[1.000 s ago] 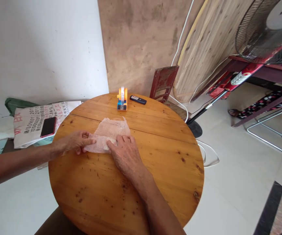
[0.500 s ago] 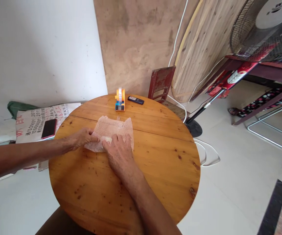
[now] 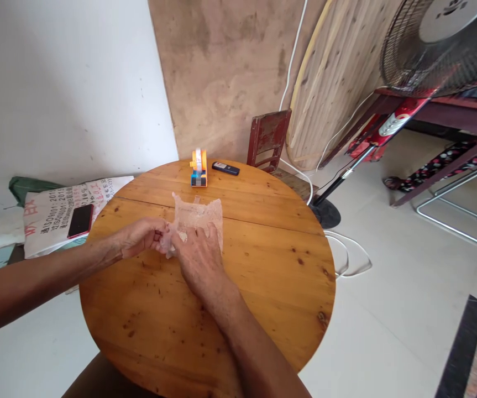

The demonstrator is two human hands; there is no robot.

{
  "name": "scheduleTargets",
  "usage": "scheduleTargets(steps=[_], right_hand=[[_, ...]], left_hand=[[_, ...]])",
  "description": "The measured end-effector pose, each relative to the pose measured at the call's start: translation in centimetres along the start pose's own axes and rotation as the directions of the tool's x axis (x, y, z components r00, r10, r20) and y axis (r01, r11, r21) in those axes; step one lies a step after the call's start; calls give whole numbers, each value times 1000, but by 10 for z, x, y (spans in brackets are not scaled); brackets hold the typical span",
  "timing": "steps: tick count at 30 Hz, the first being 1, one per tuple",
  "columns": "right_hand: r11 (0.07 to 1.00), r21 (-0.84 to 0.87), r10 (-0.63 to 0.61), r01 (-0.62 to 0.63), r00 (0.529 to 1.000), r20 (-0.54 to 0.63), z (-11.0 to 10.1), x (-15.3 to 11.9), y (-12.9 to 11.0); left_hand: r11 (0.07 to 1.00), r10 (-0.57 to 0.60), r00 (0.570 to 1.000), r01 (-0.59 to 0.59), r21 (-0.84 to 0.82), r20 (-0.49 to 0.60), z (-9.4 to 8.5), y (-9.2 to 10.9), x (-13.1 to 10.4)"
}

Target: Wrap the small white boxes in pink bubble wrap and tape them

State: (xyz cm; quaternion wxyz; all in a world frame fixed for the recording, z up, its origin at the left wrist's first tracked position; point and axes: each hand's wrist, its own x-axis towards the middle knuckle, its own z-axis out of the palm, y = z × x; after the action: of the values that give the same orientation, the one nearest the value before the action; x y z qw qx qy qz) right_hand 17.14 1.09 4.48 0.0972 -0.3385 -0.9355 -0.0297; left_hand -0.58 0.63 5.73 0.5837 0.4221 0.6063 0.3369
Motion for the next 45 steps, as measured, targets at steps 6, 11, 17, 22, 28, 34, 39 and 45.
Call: scheduleTargets(steps=[6,11,17,22,28,34,39,45], right_hand=[[983,126,139,-136,990,-15,0,-1,-3],[971,208,116,-116,993,10,-3,-5,5],[917,370,191,-151,979,-74,-14,-14,38],[784,333,501,-523,851,156,-20,-26,65],[646,405,601,-647,758,251,-6,-35,62],[615,478,638,-627,752,165,23,-15,41],[607,543,660,-579,749,61,25,-9,27],[390,822,627,-415,774,93,23,3,15]], left_hand=[[991,120,993,-120,66,0,3,-9,-8],[627,532,846,-423,654,38,16,-31,-4],[183,838,520,-549,816,162,15,-49,5],[156,883,429,-654,740,192,12,-54,12],[182,903,401,-680,711,152,16,-61,13],[185,906,396,-684,705,147,15,-60,13],[156,900,405,-640,753,158,15,-55,11],[146,885,427,-631,762,184,15,-52,12]])
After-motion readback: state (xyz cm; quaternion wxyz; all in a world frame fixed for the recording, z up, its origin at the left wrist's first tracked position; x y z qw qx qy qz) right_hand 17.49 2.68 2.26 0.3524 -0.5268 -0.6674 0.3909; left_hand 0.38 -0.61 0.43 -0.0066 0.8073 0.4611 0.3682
